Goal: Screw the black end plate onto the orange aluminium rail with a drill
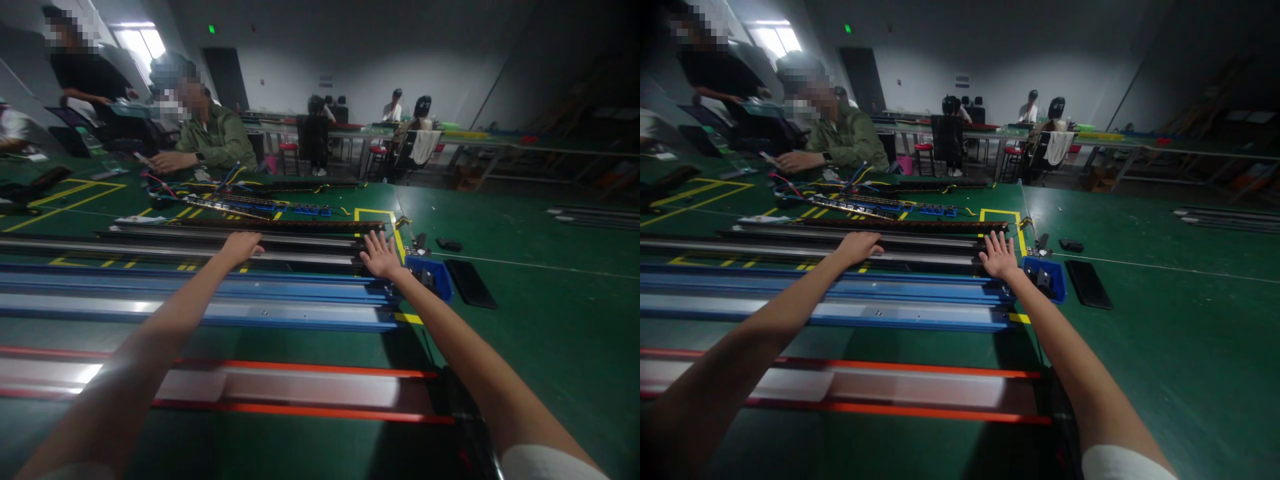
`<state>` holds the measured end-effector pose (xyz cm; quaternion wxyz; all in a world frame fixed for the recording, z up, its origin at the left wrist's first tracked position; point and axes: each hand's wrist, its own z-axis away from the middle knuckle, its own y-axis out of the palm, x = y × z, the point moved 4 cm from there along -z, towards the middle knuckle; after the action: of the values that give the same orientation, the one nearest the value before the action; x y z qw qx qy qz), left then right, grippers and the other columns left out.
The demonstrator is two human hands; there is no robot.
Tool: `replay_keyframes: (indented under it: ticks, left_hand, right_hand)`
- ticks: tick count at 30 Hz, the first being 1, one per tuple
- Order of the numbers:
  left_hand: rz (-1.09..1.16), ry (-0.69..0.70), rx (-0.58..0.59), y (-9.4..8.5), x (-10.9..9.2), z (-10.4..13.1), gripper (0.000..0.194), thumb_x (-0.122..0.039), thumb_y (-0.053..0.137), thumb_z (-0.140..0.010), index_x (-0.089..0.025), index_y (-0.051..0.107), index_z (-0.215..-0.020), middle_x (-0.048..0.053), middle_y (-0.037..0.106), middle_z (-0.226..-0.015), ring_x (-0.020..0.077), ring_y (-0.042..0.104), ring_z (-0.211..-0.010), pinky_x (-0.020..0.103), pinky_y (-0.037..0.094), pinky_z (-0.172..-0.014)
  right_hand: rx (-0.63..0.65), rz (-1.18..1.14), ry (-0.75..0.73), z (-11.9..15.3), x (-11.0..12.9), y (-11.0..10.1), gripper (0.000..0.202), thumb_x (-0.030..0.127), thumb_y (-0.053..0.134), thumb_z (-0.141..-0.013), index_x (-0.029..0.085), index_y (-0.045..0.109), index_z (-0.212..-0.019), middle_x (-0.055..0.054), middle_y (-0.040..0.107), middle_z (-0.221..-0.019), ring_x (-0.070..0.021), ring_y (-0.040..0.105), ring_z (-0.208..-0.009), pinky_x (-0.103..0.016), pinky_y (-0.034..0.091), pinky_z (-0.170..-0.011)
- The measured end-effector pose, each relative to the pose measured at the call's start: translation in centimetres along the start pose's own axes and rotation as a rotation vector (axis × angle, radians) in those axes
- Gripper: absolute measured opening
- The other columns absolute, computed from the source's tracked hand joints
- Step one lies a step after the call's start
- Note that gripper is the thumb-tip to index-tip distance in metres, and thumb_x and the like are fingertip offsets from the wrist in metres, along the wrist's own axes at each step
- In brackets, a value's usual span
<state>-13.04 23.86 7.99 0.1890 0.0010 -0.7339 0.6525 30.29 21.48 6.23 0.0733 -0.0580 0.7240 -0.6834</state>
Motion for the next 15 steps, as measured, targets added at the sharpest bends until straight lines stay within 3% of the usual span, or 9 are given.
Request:
replay_keyframes:
  ticks: [8, 15]
  left_hand:
    - [0.019, -0.076, 0.006, -0.1, 0.1, -0.8, 0.035, -0.049, 0.060, -0.096, -0.021, 0.073, -0.113, 0.014, 0.080, -0.114, 0.0309, 0.074, -0.110, 0.033, 0.054, -0.084]
    - [0.068, -0.093, 0.008, -0.1, -0.2, -0.8, 0.038, -0.049, 0.058, -0.097, -0.018, 0.072, -0.115, 0.018, 0.078, -0.116, 0.0342, 0.074, -0.112, 0.038, 0.056, -0.088]
  right_hand:
    - [-0.030, -0.011, 0.002, 0.1, 0.3, -0.5, 0.068, 0.044, 0.026, -0.109, 0.012, 0.031, -0.168, -0.012, 0.019, -0.177, -0.0322, 0.004, -0.165, -0.055, 0.004, -0.133]
    - [-0.104, -0.029, -0.026, 0.4, 0.9, -1.4, 0.063, 0.039, 0.030, -0.110, 0.004, 0.041, -0.162, -0.018, 0.026, -0.174, -0.0343, 0.009, -0.164, -0.057, 0.005, -0.132]
